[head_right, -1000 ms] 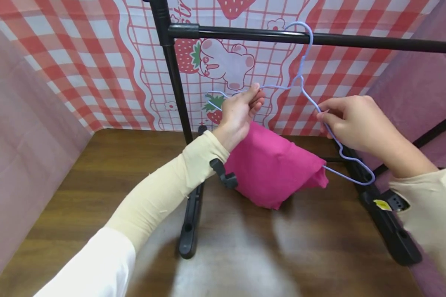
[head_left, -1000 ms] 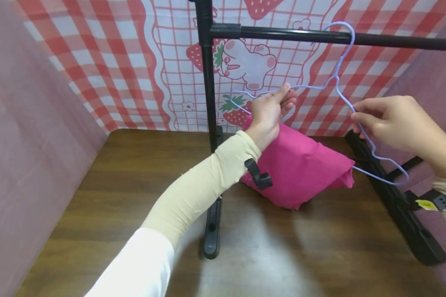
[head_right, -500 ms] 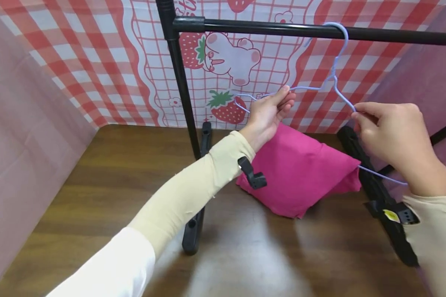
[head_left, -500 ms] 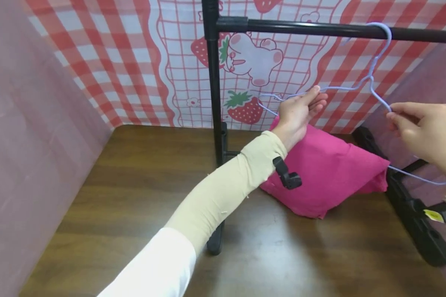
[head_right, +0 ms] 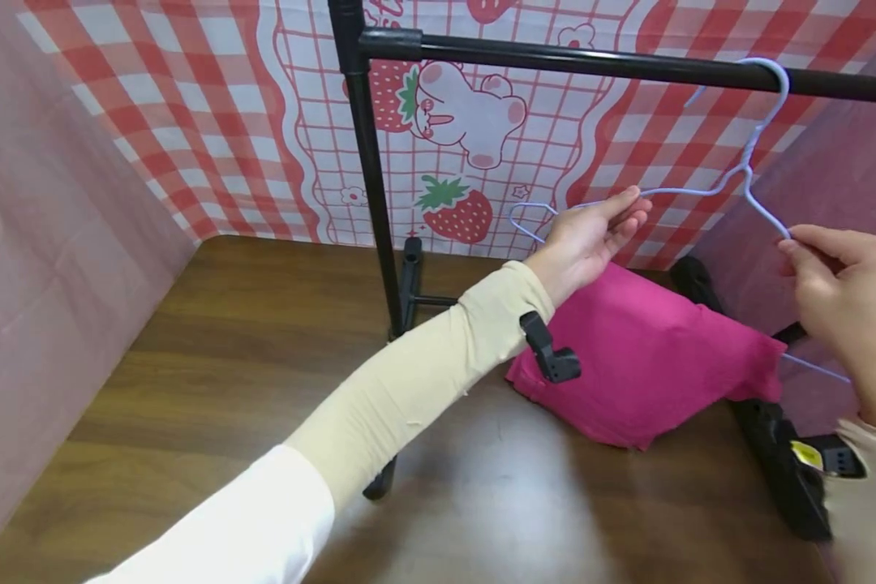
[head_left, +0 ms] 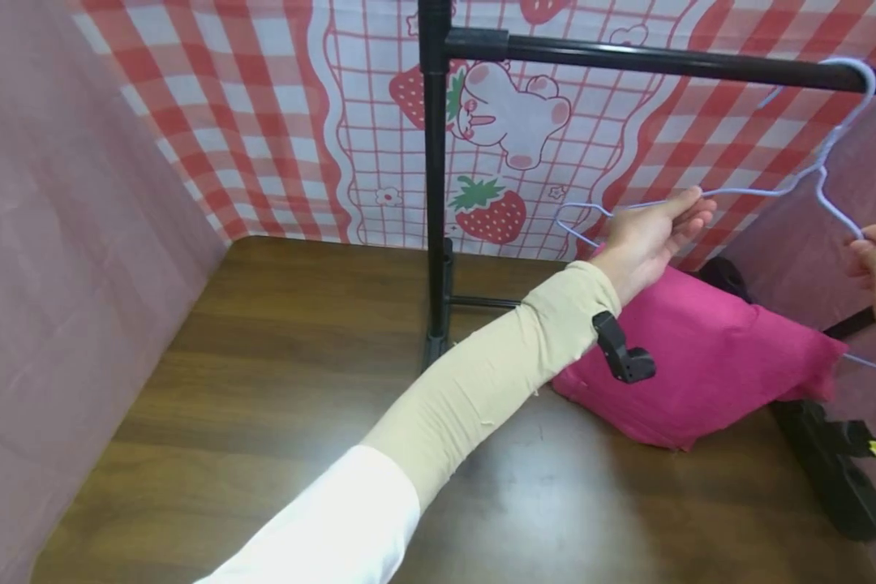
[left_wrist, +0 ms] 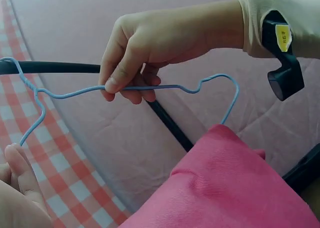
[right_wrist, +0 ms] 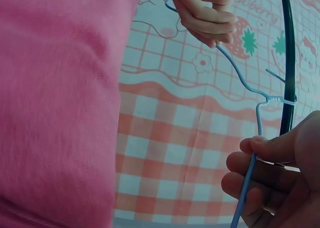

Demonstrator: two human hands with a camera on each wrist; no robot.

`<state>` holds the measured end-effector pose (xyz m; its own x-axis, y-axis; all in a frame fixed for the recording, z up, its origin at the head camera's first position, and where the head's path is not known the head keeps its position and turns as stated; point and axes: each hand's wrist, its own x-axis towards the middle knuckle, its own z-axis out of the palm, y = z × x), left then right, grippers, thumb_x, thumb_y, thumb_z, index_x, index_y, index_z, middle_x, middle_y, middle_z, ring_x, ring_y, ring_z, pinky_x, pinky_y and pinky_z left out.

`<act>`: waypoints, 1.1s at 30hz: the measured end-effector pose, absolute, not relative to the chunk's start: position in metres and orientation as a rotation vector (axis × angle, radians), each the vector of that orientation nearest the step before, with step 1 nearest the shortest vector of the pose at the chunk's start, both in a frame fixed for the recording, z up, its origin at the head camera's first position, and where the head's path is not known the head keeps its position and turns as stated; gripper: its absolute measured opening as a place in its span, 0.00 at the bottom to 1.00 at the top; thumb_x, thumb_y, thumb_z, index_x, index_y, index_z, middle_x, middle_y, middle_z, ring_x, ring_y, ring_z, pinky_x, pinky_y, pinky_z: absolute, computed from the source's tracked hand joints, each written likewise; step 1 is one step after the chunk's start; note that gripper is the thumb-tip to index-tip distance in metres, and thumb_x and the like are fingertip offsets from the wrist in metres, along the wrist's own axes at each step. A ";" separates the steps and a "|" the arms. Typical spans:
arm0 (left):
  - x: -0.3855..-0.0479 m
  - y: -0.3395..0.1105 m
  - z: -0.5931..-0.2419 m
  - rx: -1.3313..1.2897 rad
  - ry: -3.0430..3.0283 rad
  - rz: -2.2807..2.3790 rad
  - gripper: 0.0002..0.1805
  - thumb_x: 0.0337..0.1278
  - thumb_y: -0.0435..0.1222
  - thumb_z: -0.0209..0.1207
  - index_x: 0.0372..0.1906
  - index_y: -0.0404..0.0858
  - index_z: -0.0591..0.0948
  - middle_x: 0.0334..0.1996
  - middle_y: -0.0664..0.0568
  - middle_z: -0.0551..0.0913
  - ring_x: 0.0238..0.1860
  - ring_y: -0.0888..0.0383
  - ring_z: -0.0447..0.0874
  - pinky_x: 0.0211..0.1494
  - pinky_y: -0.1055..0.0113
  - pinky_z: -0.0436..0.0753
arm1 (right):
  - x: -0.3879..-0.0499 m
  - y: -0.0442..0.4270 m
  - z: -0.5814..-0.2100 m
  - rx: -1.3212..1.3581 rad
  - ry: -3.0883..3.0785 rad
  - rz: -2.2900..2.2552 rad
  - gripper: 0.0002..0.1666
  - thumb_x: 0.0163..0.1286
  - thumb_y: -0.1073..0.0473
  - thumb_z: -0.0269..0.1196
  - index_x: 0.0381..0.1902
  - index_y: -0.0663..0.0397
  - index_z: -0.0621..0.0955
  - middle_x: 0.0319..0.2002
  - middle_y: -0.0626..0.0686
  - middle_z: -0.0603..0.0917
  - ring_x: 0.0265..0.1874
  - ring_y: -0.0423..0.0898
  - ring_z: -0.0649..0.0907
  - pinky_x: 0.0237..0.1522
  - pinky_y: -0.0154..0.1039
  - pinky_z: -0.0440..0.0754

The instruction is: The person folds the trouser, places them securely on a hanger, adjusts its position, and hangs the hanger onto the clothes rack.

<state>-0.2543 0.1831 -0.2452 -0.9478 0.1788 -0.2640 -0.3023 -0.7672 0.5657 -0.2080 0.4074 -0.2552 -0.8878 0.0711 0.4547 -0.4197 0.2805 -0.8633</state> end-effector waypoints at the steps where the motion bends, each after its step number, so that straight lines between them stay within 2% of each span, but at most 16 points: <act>1: -0.254 0.183 -0.246 -0.273 0.913 2.705 0.06 0.59 0.30 0.63 0.33 0.30 0.88 0.39 0.34 0.87 0.21 0.63 0.78 0.23 0.81 0.76 | -0.212 0.414 -0.258 0.293 -2.154 1.631 0.26 0.74 0.69 0.50 0.30 0.33 0.84 0.17 0.30 0.80 0.17 0.22 0.76 0.22 0.12 0.67; 3: -0.256 0.179 -0.247 -0.252 0.903 2.679 0.06 0.59 0.30 0.62 0.34 0.30 0.88 0.41 0.34 0.87 0.21 0.63 0.78 0.23 0.81 0.76 | -0.225 0.432 -0.270 0.267 -2.186 1.516 0.22 0.74 0.67 0.51 0.33 0.33 0.84 0.18 0.29 0.79 0.17 0.22 0.75 0.22 0.13 0.67; 6: -0.261 0.172 -0.248 -0.235 0.902 2.619 0.07 0.60 0.30 0.62 0.35 0.31 0.88 0.44 0.34 0.86 0.20 0.63 0.77 0.22 0.80 0.76 | -0.245 0.463 -0.288 0.332 -2.226 1.298 0.15 0.73 0.63 0.55 0.42 0.37 0.85 0.21 0.25 0.80 0.20 0.20 0.77 0.24 0.13 0.69; 8: -0.264 0.168 -0.248 -0.236 0.908 2.578 0.06 0.60 0.30 0.62 0.34 0.32 0.88 0.45 0.35 0.86 0.20 0.62 0.77 0.22 0.79 0.77 | -0.249 0.472 -0.293 0.424 -2.228 1.280 0.14 0.73 0.62 0.55 0.46 0.41 0.85 0.23 0.24 0.81 0.22 0.20 0.78 0.24 0.13 0.71; 10: -0.265 0.165 -0.247 -0.231 0.909 2.542 0.07 0.61 0.30 0.61 0.32 0.32 0.88 0.47 0.36 0.86 0.20 0.62 0.77 0.22 0.79 0.76 | -0.238 0.456 -0.281 0.393 -2.261 1.311 0.18 0.73 0.66 0.53 0.43 0.38 0.85 0.22 0.25 0.81 0.21 0.21 0.78 0.25 0.12 0.70; 11: -0.266 0.163 -0.248 -0.224 0.921 2.522 0.07 0.61 0.29 0.60 0.34 0.32 0.88 0.48 0.36 0.85 0.20 0.62 0.77 0.25 0.79 0.79 | -0.228 0.440 -0.272 0.360 -2.276 1.317 0.21 0.73 0.67 0.52 0.41 0.33 0.85 0.21 0.25 0.80 0.21 0.21 0.77 0.25 0.12 0.70; 15: -0.263 0.155 -0.251 -0.181 1.021 2.451 0.08 0.63 0.29 0.59 0.38 0.30 0.87 0.50 0.36 0.84 0.22 0.62 0.78 0.26 0.80 0.79 | -0.195 0.390 -0.245 0.316 -2.288 1.327 0.29 0.74 0.69 0.49 0.35 0.21 0.81 0.19 0.23 0.78 0.20 0.19 0.74 0.27 0.11 0.68; 17: -0.261 0.150 -0.253 -0.158 1.088 2.425 0.08 0.62 0.29 0.60 0.38 0.30 0.87 0.45 0.38 0.87 0.22 0.62 0.78 0.26 0.79 0.79 | -0.189 0.380 -0.240 0.316 -2.280 1.338 0.28 0.74 0.67 0.50 0.34 0.21 0.81 0.19 0.22 0.78 0.19 0.19 0.74 0.27 0.11 0.67; 18: -0.260 0.147 -0.255 -0.144 1.109 2.417 0.07 0.62 0.30 0.60 0.36 0.30 0.87 0.45 0.37 0.87 0.23 0.62 0.79 0.23 0.78 0.77 | -0.189 0.381 -0.240 0.315 -2.274 1.343 0.28 0.74 0.67 0.50 0.34 0.21 0.81 0.20 0.22 0.79 0.19 0.19 0.74 0.27 0.11 0.67; 21: -0.259 0.137 -0.261 -0.105 1.170 2.395 0.07 0.63 0.30 0.59 0.36 0.30 0.86 0.46 0.36 0.86 0.23 0.63 0.79 0.24 0.78 0.77 | -0.190 0.379 -0.242 0.265 -2.264 1.318 0.28 0.73 0.68 0.51 0.33 0.22 0.82 0.20 0.22 0.79 0.19 0.18 0.75 0.27 0.10 0.68; 24: -0.254 0.128 -0.269 -0.052 1.322 2.331 0.09 0.64 0.31 0.59 0.40 0.30 0.86 0.49 0.35 0.84 0.23 0.63 0.80 0.25 0.78 0.78 | -0.189 0.373 -0.243 0.184 -2.243 1.260 0.26 0.72 0.67 0.53 0.31 0.23 0.81 0.20 0.21 0.79 0.20 0.17 0.76 0.28 0.10 0.69; 27: -0.247 0.119 -0.280 0.015 1.571 2.202 0.09 0.63 0.32 0.60 0.41 0.30 0.86 0.42 0.38 0.87 0.22 0.64 0.79 0.26 0.77 0.79 | -0.188 0.368 -0.244 0.089 -2.231 1.201 0.25 0.72 0.65 0.54 0.28 0.22 0.79 0.19 0.20 0.77 0.19 0.17 0.74 0.28 0.10 0.67; 30: -0.240 0.108 -0.291 0.119 1.805 2.037 0.09 0.63 0.35 0.61 0.40 0.33 0.86 0.36 0.43 0.89 0.24 0.65 0.80 0.32 0.74 0.82 | -0.188 0.365 -0.245 0.036 -2.213 1.154 0.24 0.72 0.63 0.55 0.26 0.20 0.78 0.20 0.18 0.75 0.20 0.17 0.72 0.28 0.12 0.64; 33: -0.233 0.094 -0.299 0.227 1.932 1.925 0.09 0.63 0.37 0.61 0.39 0.34 0.85 0.32 0.46 0.89 0.31 0.61 0.85 0.42 0.70 0.85 | -0.188 0.362 -0.247 0.001 -2.167 1.112 0.25 0.72 0.62 0.56 0.26 0.16 0.77 0.21 0.17 0.73 0.21 0.18 0.69 0.29 0.14 0.62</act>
<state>-0.2332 0.0938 -0.2990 -0.9059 0.3896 -0.1661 -0.1645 0.0376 0.9857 -0.1876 0.3624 -0.2471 -0.7608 0.2957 0.5777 -0.2971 0.6328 -0.7151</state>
